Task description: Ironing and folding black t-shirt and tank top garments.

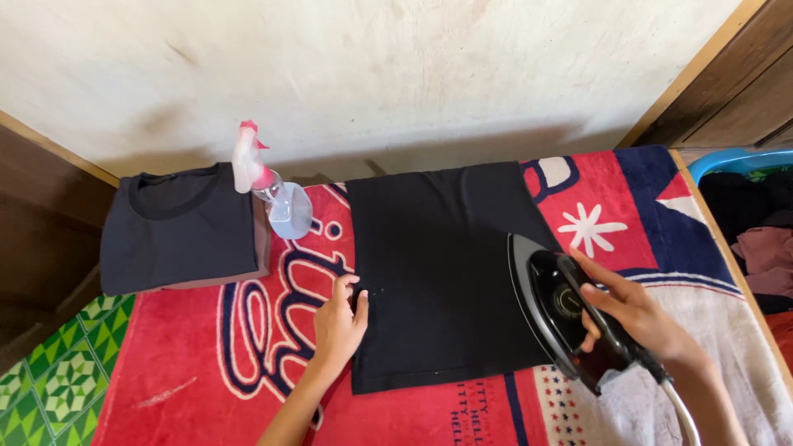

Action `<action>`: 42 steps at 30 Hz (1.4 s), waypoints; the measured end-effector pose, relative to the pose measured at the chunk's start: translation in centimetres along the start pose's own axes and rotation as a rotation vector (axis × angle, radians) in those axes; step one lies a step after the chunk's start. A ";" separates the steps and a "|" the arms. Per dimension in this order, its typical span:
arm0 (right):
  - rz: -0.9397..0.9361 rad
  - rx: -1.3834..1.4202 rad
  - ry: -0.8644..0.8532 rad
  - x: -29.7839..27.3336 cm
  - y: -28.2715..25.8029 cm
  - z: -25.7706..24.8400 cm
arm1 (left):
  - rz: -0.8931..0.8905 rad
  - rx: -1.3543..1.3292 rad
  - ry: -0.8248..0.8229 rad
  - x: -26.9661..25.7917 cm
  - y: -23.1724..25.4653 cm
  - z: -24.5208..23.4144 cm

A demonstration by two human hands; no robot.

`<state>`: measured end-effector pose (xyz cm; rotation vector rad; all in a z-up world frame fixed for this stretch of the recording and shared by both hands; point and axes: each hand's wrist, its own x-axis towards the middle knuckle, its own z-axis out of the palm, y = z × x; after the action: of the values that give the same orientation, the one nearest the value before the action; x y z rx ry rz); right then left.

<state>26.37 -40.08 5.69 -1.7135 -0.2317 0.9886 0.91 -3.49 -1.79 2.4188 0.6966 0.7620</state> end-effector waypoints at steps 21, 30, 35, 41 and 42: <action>-0.304 0.253 0.006 14.6 -6.9 5.3 | -0.251 -0.008 0.246 16.1 -6.8 10.8; -0.091 0.008 -0.279 8.0 -6.9 6.3 | -0.240 -0.273 0.185 16.7 -8.7 9.5; 0.102 -0.143 -0.678 4.3 -6.4 7.6 | -0.172 -0.399 0.054 16.9 -8.8 9.7; -0.296 -0.917 -0.498 3.2 -7.1 10.0 | -0.094 -0.324 0.168 17.0 -9.1 10.0; -0.516 -1.118 -0.351 3.7 -5.4 9.9 | -0.179 -0.359 0.135 17.1 -8.9 10.0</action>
<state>23.37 -28.85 7.94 -2.2228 -1.6101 0.7803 16.55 10.25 -7.90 1.9688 0.7457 0.8974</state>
